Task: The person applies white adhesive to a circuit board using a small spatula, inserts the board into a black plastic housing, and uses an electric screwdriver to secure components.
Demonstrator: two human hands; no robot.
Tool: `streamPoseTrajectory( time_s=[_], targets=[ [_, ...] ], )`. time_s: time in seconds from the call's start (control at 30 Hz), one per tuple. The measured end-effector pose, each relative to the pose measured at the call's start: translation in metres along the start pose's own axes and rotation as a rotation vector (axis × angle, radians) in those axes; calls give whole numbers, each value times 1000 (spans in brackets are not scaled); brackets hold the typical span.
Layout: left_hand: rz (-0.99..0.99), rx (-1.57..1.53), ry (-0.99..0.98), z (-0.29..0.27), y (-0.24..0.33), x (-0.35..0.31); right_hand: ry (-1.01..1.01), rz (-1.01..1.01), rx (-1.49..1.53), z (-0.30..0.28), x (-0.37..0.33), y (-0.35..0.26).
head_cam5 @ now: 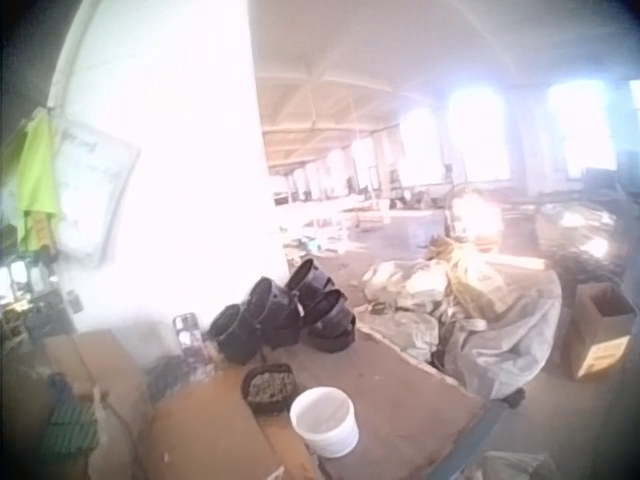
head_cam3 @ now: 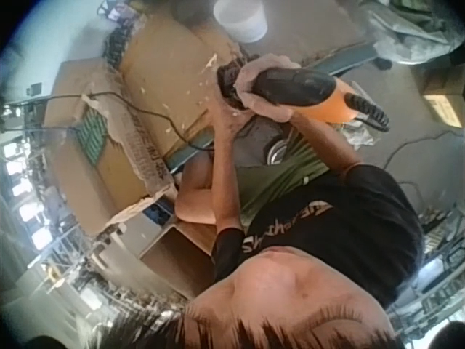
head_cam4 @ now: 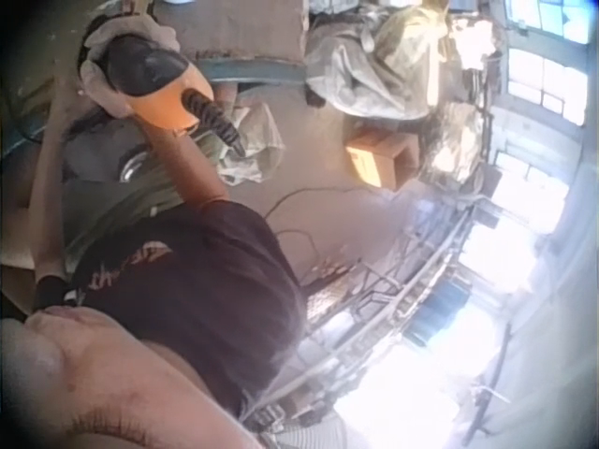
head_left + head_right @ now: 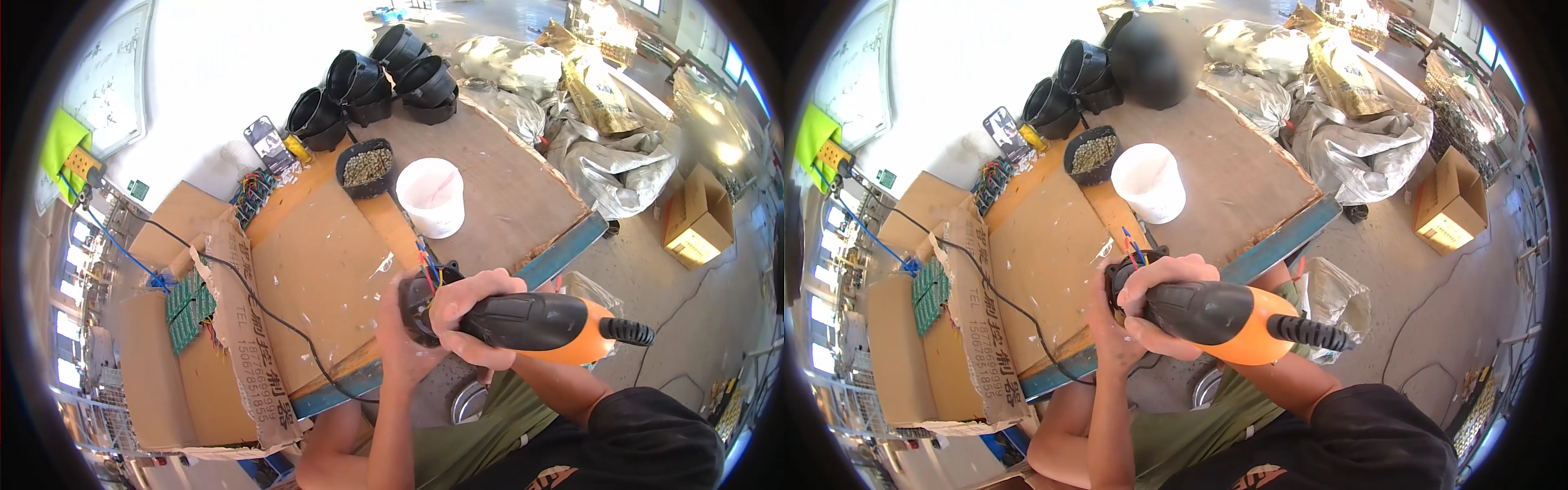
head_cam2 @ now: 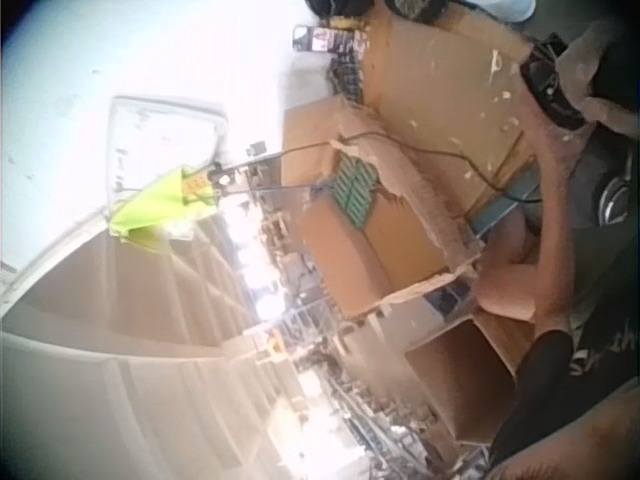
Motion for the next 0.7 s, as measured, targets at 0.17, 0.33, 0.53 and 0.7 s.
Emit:
streamPoseTrajectory(
  time_s=[0.17, 0.33, 0.53, 0.7],
  targets=[
    [29, 212, -1, -2, -4, -7, 452, 537, 648, 1, -11, -4],
    [46, 210, -34, 5, -1, -5, 110, 450, 703, -15, 4, 1],
    [-66, 60, -18, 4, -11, -9, 651, 524, 653, -17, 26, -15],
    [-8, 112, 11, 4, -9, -8, 406, 663, 371, -32, 7, -12]
  ],
)
Point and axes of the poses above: each hand's wrist, its own x-axis towards the middle knuckle, its own z-axis out of the palm, y = z × x, the point moved 3 cm from there along x, towards the middle knuckle, and after that the axes turned 11 degrees about x, right-handed, at the moved point
